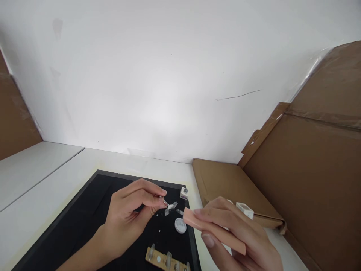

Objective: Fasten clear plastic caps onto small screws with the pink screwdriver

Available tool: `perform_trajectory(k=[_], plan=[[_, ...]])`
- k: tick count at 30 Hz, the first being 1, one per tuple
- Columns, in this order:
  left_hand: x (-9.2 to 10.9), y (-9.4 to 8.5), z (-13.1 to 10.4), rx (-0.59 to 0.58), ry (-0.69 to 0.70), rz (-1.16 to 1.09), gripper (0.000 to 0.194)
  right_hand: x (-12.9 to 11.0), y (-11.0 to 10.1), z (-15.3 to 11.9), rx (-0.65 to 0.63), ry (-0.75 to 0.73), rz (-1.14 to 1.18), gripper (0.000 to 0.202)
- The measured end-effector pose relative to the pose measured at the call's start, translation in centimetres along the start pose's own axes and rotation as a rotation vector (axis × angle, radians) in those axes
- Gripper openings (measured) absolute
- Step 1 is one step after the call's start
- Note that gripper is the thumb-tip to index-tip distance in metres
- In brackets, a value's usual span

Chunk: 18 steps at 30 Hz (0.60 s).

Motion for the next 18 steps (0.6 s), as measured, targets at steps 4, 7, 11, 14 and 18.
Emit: perform_trajectory(k=[4, 7, 11, 14, 18], plan=[[0.0, -0.2, -0.1, 0.019, -0.001, -0.007, 0.021, 0.6, -0.2, -0.2, -0.003, 0.03, -0.053, 0.024], [-0.2, -0.3, -0.2, 0.031, -0.009, 0.011, 0.02, 1.1, -0.2, -0.3, -0.001, 0.052, -0.061, 0.02], [-0.6, -0.4, -0.5, 0.034, -0.01, 0.025, 0.021, 1.7, -0.5, -0.3, 0.039, 0.087, -0.05, 0.021], [-0.7, -0.4, -0.4, 0.03, 0.013, 0.071, 0.022, 1.7, -0.6, -0.2, 0.049, 0.092, -0.039, 0.021], [-0.1, -0.1, 0.1, 0.021, 0.086, 0.146, 0.021, 0.5, -0.1, 0.2, -0.001, 0.018, 0.002, 0.024]])
Point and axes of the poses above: each hand's wrist, its own z-axis towards the middle knuckle, its own y-axis out of the palm, x = y × z, the point moved 9 cm from there along z, towards the middle knuckle, and after that the axes turned 4 degrees about -z, right-handed, at the moved point
